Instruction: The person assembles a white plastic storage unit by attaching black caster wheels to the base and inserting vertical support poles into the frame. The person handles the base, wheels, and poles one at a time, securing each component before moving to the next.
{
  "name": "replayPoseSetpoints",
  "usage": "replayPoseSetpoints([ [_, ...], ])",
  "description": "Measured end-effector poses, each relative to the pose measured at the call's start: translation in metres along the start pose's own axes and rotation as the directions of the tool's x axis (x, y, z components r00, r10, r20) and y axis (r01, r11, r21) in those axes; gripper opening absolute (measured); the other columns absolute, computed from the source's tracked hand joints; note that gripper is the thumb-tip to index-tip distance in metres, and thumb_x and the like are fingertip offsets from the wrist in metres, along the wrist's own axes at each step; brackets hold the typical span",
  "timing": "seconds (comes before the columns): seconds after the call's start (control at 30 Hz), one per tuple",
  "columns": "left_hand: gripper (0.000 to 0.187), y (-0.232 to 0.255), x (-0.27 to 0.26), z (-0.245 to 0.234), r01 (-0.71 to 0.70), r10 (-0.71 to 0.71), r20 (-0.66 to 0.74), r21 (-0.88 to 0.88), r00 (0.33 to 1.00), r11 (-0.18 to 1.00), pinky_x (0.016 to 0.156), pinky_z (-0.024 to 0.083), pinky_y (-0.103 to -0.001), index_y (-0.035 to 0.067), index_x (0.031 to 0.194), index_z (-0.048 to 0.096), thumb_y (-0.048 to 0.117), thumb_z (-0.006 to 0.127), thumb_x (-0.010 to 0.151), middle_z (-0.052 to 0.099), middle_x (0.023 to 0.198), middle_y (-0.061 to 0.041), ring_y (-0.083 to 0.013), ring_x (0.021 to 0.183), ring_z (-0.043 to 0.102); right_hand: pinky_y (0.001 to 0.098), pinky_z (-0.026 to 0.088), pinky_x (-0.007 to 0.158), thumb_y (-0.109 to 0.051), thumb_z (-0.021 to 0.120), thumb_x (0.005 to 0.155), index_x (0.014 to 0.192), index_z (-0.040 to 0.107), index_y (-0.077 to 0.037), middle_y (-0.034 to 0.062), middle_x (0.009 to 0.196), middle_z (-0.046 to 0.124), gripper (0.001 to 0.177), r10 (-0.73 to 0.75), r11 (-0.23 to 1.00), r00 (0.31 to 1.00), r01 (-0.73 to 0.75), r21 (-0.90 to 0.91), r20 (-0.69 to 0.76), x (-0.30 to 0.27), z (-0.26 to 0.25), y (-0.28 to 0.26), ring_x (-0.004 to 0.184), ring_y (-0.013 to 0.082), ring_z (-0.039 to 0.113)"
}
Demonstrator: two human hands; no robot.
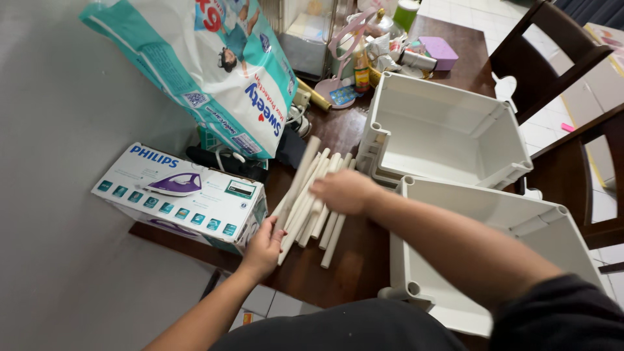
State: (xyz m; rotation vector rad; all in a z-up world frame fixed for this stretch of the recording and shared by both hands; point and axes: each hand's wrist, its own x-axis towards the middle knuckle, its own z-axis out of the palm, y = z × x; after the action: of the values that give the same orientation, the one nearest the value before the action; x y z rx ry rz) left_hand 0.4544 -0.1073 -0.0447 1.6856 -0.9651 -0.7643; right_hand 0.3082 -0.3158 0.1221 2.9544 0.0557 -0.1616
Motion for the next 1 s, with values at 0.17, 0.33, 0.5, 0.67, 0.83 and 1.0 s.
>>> replayPoseSetpoints([
  [0.17, 0.041, 0.083, 0.009, 0.002, 0.095, -0.009, 0.153, -0.558, 0.988, 0.824, 0.073, 0.054, -0.03, 0.021, 0.145, 0.04, 0.02, 0.045, 0.105, 0.064, 0.115, -0.006, -0.0185, 0.093, 0.064, 0.0353, 0.054, 0.064, -0.007, 0.061, 0.101, 0.112, 0.056, -0.007, 0.0134, 0.09, 0.065, 0.013, 0.661, 0.579, 0.579, 0.012, 0.815, -0.477, -0.081, -0.065, 0.052, 0.073, 0.018, 0.062],
  [0.33, 0.041, 0.187, -0.001, 0.021, 0.236, -0.008, 0.3, -0.735, 0.954, 0.635, 0.076, 0.057, -0.052, 0.036, 0.145, 0.034, 0.035, 0.036, 0.104, 0.058, 0.114, -0.005, -0.0229, 0.101, 0.065, 0.0348, 0.049, 0.062, -0.017, 0.049, 0.107, 0.108, 0.048, -0.009, 0.0082, 0.09, 0.063, 0.008, 0.911, 0.053, 0.347, 0.44, 0.896, -0.224, -0.187, -0.112, 0.068, 0.067, 0.0163, 0.056],
  [0.5, 0.041, 0.246, -0.007, 0.065, 0.339, 0.067, 0.425, -0.799, 0.903, 0.497, 0.085, 0.056, -0.067, 0.041, 0.146, 0.035, 0.039, 0.031, 0.105, 0.057, 0.109, -0.001, -0.0249, 0.102, 0.064, 0.036, 0.048, 0.067, -0.021, 0.045, 0.109, 0.104, 0.05, -0.009, 0.0078, 0.087, 0.062, 0.013, 0.949, -0.117, 0.311, 0.473, 0.873, -0.041, -0.271, -0.108, 0.065, 0.069, 0.0158, 0.053],
  [0.67, 0.039, 0.275, -0.01, 0.118, 0.385, 0.132, 0.506, -0.777, 0.852, 0.498, 0.088, 0.056, -0.068, 0.043, 0.146, 0.034, 0.038, 0.028, 0.107, 0.057, 0.108, 0.0, -0.0215, 0.1, 0.062, 0.0354, 0.048, 0.066, -0.02, 0.046, 0.108, 0.101, 0.049, -0.01, 0.0067, 0.085, 0.062, 0.013, 0.973, -0.142, 0.228, 0.493, 0.858, 0.031, -0.352, -0.089, 0.069, 0.068, 0.0146, 0.051],
  [0.83, 0.039, 0.286, -0.019, 0.163, 0.419, 0.193, 0.567, -0.761, 0.801, 0.495, 0.082, 0.058, -0.058, 0.039, 0.144, 0.035, 0.034, 0.035, 0.105, 0.057, 0.105, 0.0, -0.0178, 0.093, 0.061, 0.0353, 0.047, 0.066, -0.019, 0.046, 0.108, 0.102, 0.048, -0.008, 0.0083, 0.085, 0.061, 0.012, 0.976, -0.137, 0.217, 0.547, 0.826, 0.018, -0.407, -0.072, 0.067, 0.068, 0.0155, 0.052],
  [1.0, 0.043, 0.291, -0.021, 0.208, 0.265, 0.167, 0.563, -0.603, 0.809, 0.752, 0.062, 0.045, -0.031, 0.02, 0.14, 0.044, 0.018, 0.06, 0.1, 0.056, 0.103, -0.002, -0.0105, 0.076, 0.052, 0.0368, 0.048, 0.063, -0.019, 0.046, 0.107, 0.107, 0.047, -0.009, 0.0067, 0.084, 0.06, 0.01, 0.992, -0.028, 0.123, 0.485, 0.874, -0.036, -0.422, -0.064, 0.061, 0.067, 0.0151, 0.052],
])
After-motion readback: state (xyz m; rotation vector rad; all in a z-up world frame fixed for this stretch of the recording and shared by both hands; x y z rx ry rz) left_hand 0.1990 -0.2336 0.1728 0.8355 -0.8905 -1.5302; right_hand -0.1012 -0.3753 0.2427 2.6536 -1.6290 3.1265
